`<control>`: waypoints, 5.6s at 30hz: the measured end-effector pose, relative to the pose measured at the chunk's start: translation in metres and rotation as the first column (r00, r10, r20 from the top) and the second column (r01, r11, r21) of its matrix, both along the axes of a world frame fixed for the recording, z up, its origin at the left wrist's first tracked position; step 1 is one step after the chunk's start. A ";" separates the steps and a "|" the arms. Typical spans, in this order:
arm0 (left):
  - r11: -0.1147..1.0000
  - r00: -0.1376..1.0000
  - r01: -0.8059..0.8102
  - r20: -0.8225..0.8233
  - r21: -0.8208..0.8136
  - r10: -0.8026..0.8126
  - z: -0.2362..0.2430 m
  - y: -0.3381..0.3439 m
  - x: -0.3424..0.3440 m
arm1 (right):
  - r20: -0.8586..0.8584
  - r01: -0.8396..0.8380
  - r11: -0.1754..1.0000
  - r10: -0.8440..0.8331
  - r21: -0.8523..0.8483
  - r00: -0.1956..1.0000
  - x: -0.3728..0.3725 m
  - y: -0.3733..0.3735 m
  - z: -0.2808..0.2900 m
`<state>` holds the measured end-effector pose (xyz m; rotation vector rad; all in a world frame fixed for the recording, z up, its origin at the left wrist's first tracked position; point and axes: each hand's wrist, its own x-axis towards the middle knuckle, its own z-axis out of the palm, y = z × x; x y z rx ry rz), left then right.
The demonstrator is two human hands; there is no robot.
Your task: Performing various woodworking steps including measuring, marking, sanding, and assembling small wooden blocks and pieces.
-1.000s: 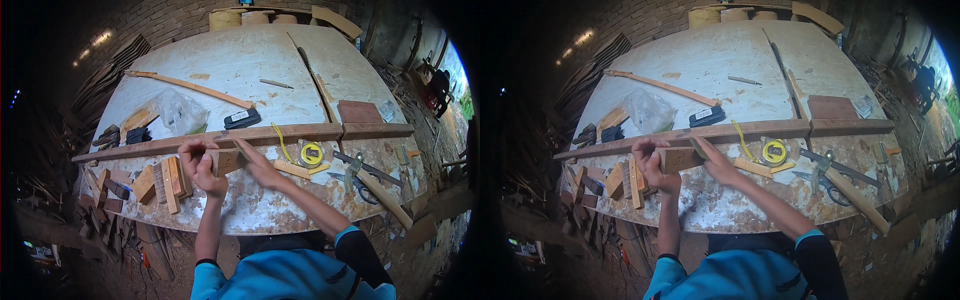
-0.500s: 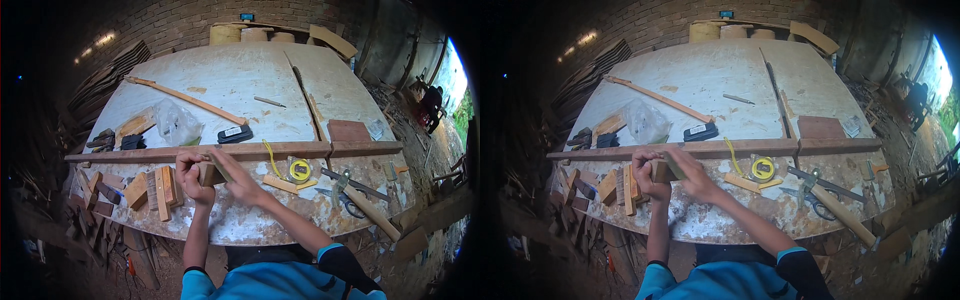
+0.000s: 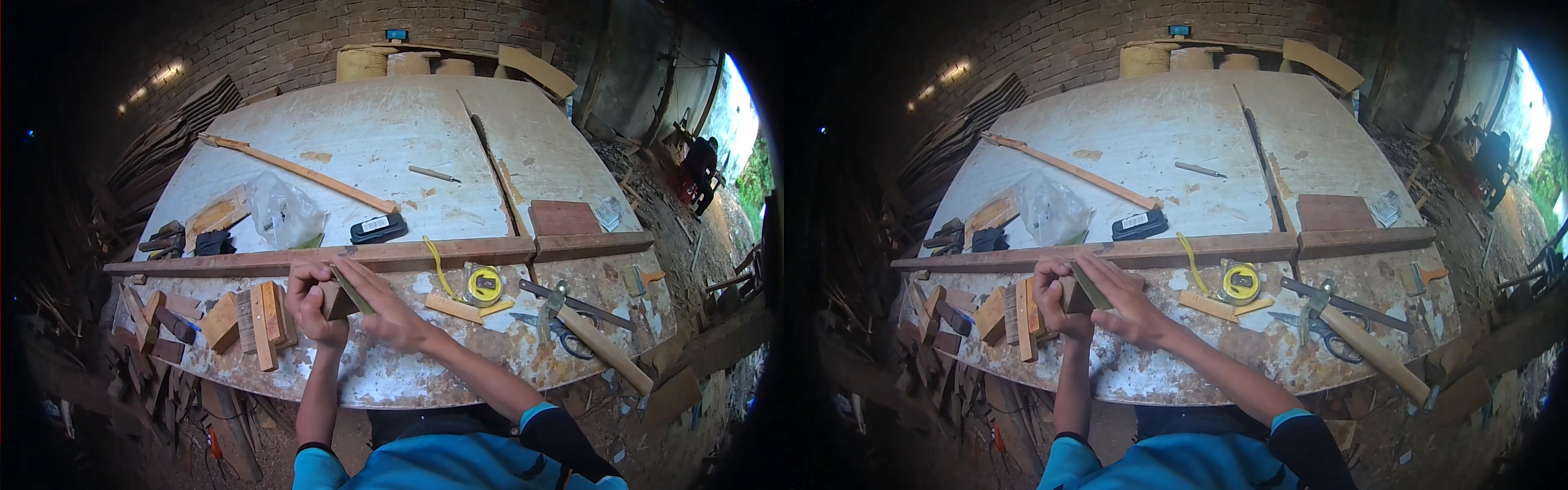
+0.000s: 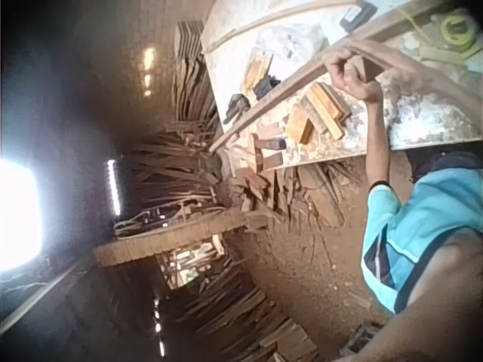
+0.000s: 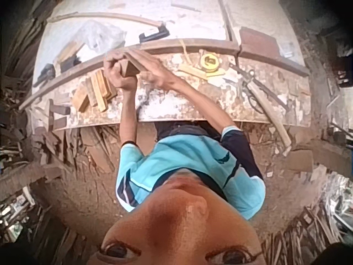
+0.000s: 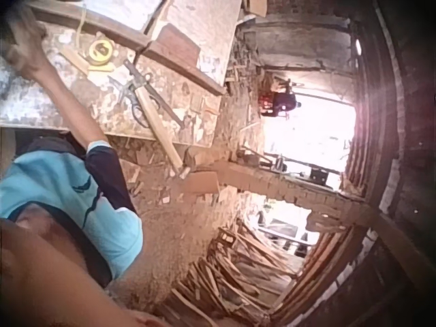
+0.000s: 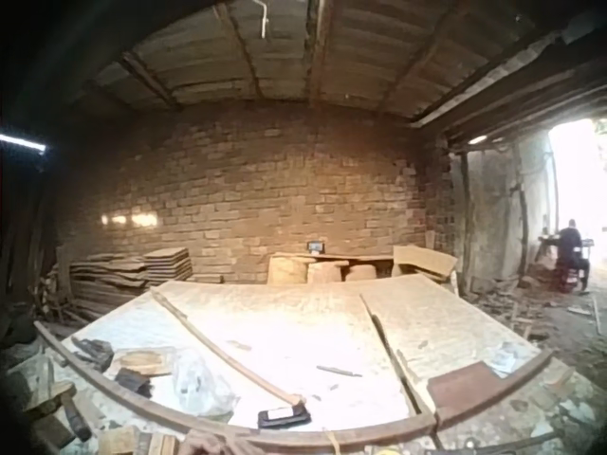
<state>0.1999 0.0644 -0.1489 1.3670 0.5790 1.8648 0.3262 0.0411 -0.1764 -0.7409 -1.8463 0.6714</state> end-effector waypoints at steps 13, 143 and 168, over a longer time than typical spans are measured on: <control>0.978 0.998 -0.059 0.050 0.201 0.050 -0.005 0.008 -0.007 | -0.059 0.039 0.986 -0.049 -0.160 0.997 0.016 0.009 -0.022; 0.922 0.957 -0.277 -0.010 0.272 0.290 -0.014 -0.011 0.020 | -0.205 0.237 0.955 -0.271 -0.177 0.941 -0.007 -0.026 0.001; 0.896 0.965 -0.220 -0.050 0.386 0.258 -0.020 -0.011 0.021 | -0.214 0.266 0.958 -0.240 0.102 0.947 -0.025 -0.041 0.040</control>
